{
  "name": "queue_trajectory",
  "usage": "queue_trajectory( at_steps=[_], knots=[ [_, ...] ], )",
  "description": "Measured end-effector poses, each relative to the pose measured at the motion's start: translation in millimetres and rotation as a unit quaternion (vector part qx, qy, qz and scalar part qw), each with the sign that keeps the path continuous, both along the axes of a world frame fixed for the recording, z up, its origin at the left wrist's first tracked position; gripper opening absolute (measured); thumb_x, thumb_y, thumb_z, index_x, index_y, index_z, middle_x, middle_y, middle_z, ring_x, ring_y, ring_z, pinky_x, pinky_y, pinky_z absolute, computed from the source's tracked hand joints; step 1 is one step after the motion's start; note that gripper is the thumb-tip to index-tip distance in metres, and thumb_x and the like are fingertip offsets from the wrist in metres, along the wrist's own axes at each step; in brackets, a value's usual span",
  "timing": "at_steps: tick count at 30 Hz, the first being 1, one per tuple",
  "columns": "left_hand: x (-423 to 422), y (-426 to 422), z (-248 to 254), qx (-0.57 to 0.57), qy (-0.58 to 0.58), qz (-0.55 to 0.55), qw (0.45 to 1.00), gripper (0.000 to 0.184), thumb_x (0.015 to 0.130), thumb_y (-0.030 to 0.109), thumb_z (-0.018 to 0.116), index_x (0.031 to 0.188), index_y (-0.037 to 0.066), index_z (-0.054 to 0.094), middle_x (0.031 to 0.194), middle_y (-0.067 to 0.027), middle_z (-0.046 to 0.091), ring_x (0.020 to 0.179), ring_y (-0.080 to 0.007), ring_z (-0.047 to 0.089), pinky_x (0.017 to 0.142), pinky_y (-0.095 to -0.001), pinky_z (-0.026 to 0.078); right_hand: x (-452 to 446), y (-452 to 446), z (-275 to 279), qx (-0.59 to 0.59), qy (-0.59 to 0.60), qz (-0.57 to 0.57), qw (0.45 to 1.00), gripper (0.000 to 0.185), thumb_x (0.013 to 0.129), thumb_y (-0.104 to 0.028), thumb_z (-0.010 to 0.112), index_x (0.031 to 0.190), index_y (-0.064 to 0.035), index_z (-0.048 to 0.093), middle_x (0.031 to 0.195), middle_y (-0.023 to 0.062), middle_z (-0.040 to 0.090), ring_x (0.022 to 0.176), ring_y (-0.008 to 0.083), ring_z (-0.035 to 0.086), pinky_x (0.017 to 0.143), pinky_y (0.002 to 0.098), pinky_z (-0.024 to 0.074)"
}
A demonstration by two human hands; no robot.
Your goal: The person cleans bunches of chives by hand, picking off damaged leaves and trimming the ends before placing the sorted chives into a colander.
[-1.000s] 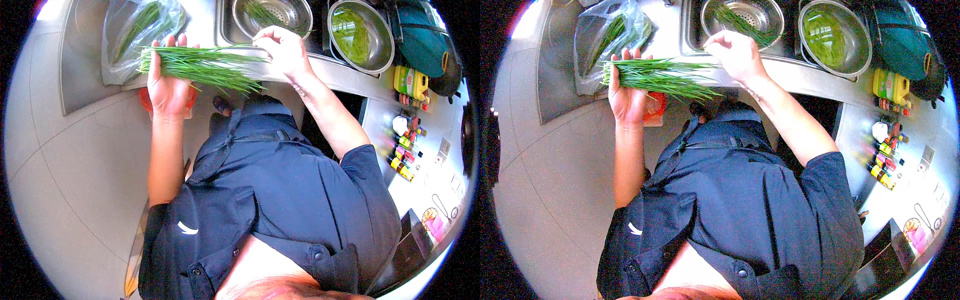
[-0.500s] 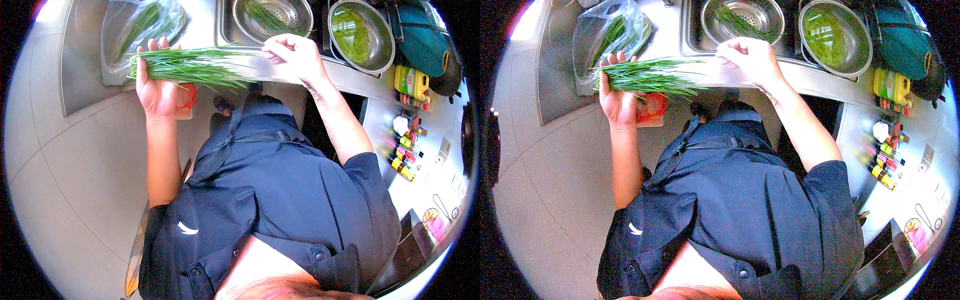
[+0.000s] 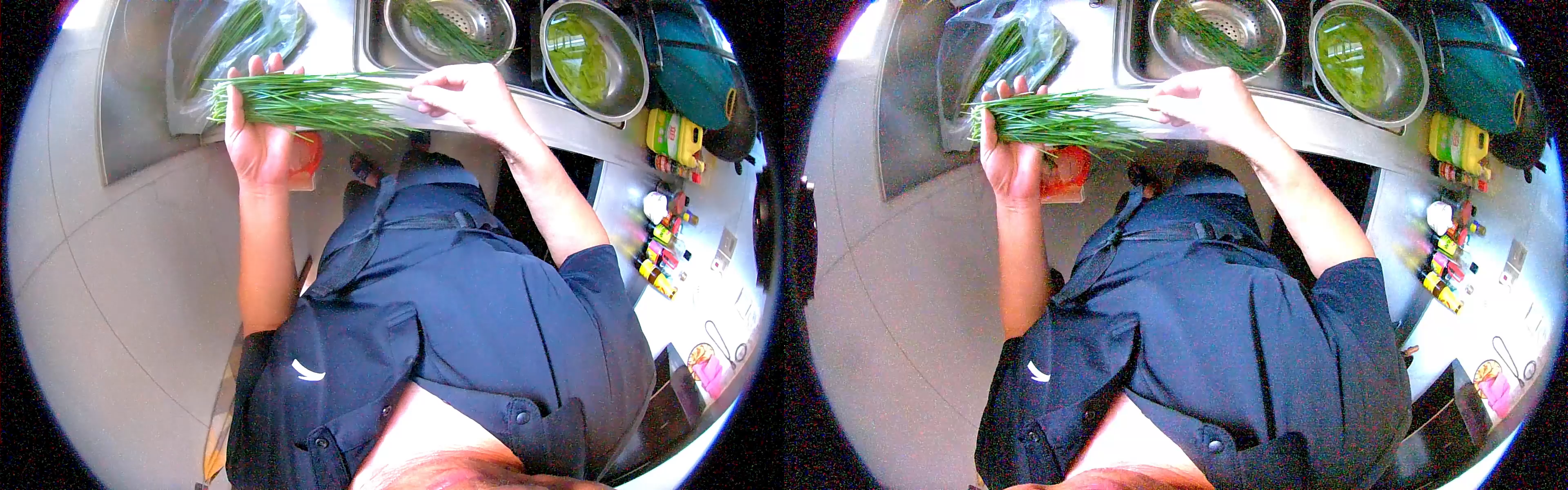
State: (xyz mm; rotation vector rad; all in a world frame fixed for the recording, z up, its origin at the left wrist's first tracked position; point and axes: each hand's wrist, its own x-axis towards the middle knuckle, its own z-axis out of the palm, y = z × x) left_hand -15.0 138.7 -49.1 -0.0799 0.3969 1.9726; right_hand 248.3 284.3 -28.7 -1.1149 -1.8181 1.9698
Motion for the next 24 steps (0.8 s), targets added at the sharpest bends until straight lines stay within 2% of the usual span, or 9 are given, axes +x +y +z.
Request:
queue_trajectory(
  at_steps=[4,6,9,12,16,18,19,21,24],
  knots=[
    [1,-1,2,-0.01,0.009,0.0,1.0,0.026,0.103,0.025,0.047,0.126,0.018,0.059,0.136,-0.0079,0.057,0.133,-0.0332,0.046,0.115,-0.0636,0.027,-2,0,-2,0.034,-0.034,0.023,0.999,0.02,0.086,-0.017,0.073,0.101,-0.0034,0.076,0.084,0.0064,0.074,0.074,0.0098,0.067,0.069,0.0255,0.0543],
    [2,-2,4,-0.008,0.012,-0.005,1.0,0.027,0.104,0.027,0.046,0.127,0.018,0.057,0.136,-0.0079,0.057,0.134,-0.0332,0.045,0.115,-0.0637,0.028,-3,0,-4,0.119,-0.08,0.048,0.989,0.024,0.083,-0.022,0.074,0.103,-0.007,0.076,0.085,0.0077,0.075,0.076,0.0125,0.069,0.072,0.0284,0.0549],
    [4,-4,6,-0.021,0.037,-0.009,0.999,0.028,0.105,0.028,0.044,0.129,0.018,0.054,0.137,-0.0081,0.056,0.134,-0.0331,0.045,0.115,-0.0638,0.028,-5,-2,-13,0.209,-0.071,0.052,0.974,0.026,0.082,-0.026,0.073,0.101,-0.009,0.076,0.085,0.0091,0.075,0.08,0.016,0.071,0.076,0.0309,0.0551],
    [4,-6,5,-0.003,0.021,-0.006,1.0,0.03,0.103,0.024,0.047,0.131,0.018,0.057,0.139,-0.0066,0.056,0.136,-0.0338,0.043,0.117,-0.0627,0.023,-12,-4,-6,0.216,-0.103,0.06,0.969,0.025,0.083,-0.027,0.071,0.099,-0.009,0.075,0.086,0.0104,0.074,0.084,0.0188,0.072,0.079,0.0322,0.0549],
    [4,-11,7,-0.007,0.049,-0.006,0.999,0.03,0.103,0.025,0.047,0.13,0.018,0.057,0.137,-0.0052,0.057,0.135,-0.0326,0.045,0.116,-0.0626,0.026,-23,-7,-18,0.214,-0.074,0.056,0.972,0.021,0.085,-0.023,0.068,0.096,-0.0061,0.074,0.085,0.0088,0.074,0.082,0.0164,0.071,0.074,0.0316,0.0555],
    [1,-21,11,-0.025,0.058,0.019,0.998,0.028,0.103,0.026,0.047,0.127,0.019,0.059,0.134,-0.0055,0.059,0.134,-0.032,0.046,0.116,-0.0628,0.026,-33,-14,-26,-0.003,-0.028,-0.009,1.0,0.019,0.086,-0.019,0.068,0.096,-0.0026,0.073,0.084,0.0069,0.072,0.077,0.0143,0.068,0.07,0.03,0.0565],
    [1,-28,12,-0.032,0.067,0.033,0.997,0.027,0.103,0.026,0.047,0.126,0.019,0.059,0.132,-0.0055,0.061,0.133,-0.0319,0.047,0.116,-0.0628,0.027,-40,-21,-28,-0.006,-0.025,0.003,1.0,0.019,0.086,-0.019,0.068,0.096,-0.0026,0.073,0.084,0.0069,0.072,0.077,0.0143,0.068,0.07,0.03,0.0565],
    [-2,-54,14,-0.019,0.072,0.046,0.996,0.026,0.103,0.026,0.048,0.125,0.02,0.06,0.13,-0.0055,0.062,0.132,-0.0317,0.048,0.115,-0.0626,0.027,-55,-45,-26,-0.226,0.086,-0.156,0.958,0.015,0.088,-0.013,0.068,0.094,0.0002,0.072,0.082,0.0053,0.069,0.071,0.0126,0.065,0.067,0.0278,0.0578],
    [-7,-80,10,-0.014,0.081,0.076,0.994,0.024,0.102,0.025,0.05,0.123,0.02,0.061,0.125,-0.0054,0.064,0.129,-0.0312,0.051,0.115,-0.0624,0.028,-78,-63,-48,-0.273,0.094,-0.167,0.943,0.013,0.088,-0.01,0.069,0.095,0.0002,0.07,0.082,0.0054,0.067,0.072,0.0133,0.064,0.07,0.0289,0.0596]
  ],
)
